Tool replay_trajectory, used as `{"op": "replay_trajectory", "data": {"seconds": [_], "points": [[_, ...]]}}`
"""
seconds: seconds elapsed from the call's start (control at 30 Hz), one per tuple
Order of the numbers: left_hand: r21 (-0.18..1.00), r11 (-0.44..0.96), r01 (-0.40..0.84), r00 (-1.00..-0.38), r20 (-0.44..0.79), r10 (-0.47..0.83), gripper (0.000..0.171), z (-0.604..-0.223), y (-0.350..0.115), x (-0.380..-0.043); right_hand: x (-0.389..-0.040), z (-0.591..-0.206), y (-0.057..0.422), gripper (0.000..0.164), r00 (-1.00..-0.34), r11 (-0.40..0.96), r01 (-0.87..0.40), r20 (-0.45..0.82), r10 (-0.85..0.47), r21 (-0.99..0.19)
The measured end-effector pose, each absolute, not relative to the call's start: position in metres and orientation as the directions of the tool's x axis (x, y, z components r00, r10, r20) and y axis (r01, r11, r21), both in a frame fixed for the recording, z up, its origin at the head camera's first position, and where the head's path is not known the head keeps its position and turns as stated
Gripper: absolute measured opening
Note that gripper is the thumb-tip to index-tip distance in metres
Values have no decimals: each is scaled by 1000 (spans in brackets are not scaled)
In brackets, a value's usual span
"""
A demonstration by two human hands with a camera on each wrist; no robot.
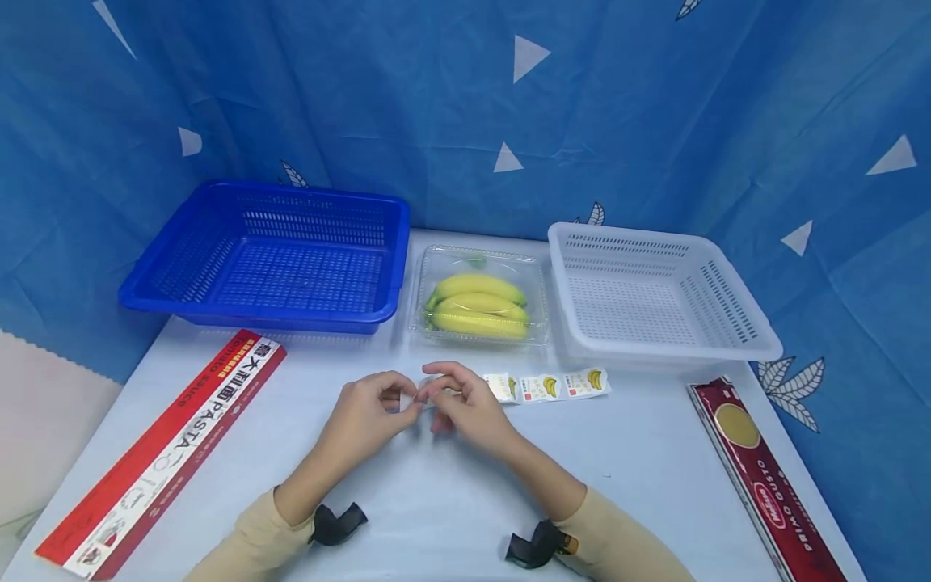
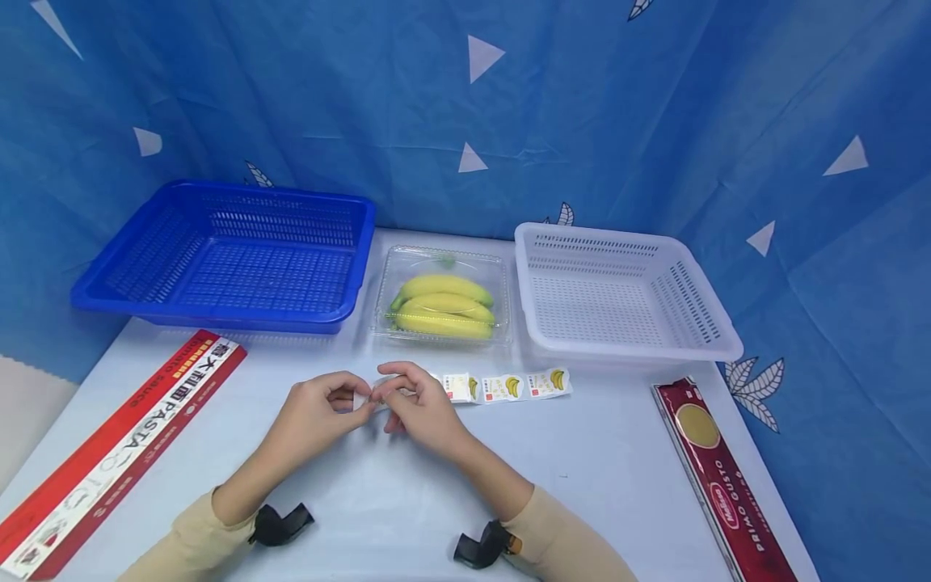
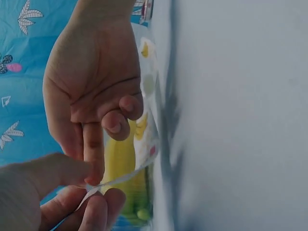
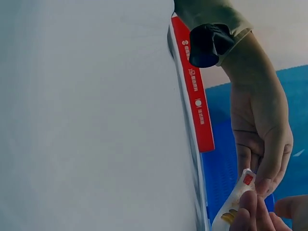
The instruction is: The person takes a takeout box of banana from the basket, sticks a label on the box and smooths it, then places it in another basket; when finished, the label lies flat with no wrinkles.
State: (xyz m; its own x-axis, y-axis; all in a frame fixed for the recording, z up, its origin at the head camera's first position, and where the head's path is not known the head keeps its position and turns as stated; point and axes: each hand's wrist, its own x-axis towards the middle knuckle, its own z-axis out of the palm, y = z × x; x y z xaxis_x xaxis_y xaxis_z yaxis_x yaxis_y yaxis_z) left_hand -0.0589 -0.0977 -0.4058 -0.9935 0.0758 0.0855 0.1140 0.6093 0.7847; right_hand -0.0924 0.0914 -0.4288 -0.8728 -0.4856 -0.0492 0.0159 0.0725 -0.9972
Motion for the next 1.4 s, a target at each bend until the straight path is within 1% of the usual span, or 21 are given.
{"op": "replay_trajectory", "data": {"seconds": [0.17,0.23,0.3,0.5,0.63,0.87,1.03,1.13,1.3,1.37,1.4], "points": [[725,668,170,-983,168,67,7,-411,-99,-62,-98,-435,90,25,-888,172,-61,-26,-460,-983],[715,674,188,-978,197,64,7,-413,-100,-62,-101,-438,89,26,-884,210,-91,-19,-468,-973],[706,679,199,-973,223,54,8,-415,-100,-63,-101,-432,89,27,-874,228,-121,-5,-485,-966],[665,711,231,-955,294,36,9,-422,-104,-67,-108,-444,90,26,-861,260,-171,16,-508,-950],[613,731,299,-930,358,80,10,-425,-106,-68,-111,-450,89,26,-854,298,-199,17,-519,-934],[512,764,393,-887,429,169,12,-428,-109,-67,-114,-451,88,25,-842,347,-264,40,-537,-900],[464,747,476,-844,479,240,13,-428,-111,-66,-115,-452,88,24,-830,367,-305,56,-555,-879],[489,741,460,-861,450,237,12,-427,-112,-65,-115,-452,88,25,-818,370,-339,77,-570,-865],[556,770,313,-933,330,142,11,-427,-113,-65,-114,-450,86,27,-807,382,-389,110,-581,-838],[548,786,287,-942,311,128,11,-428,-113,-65,-114,-449,85,26,-804,395,-398,107,-585,-828],[532,793,297,-938,319,138,11,-428,-113,-65,-114,-448,84,25,-803,407,-402,102,-587,-821]]}}
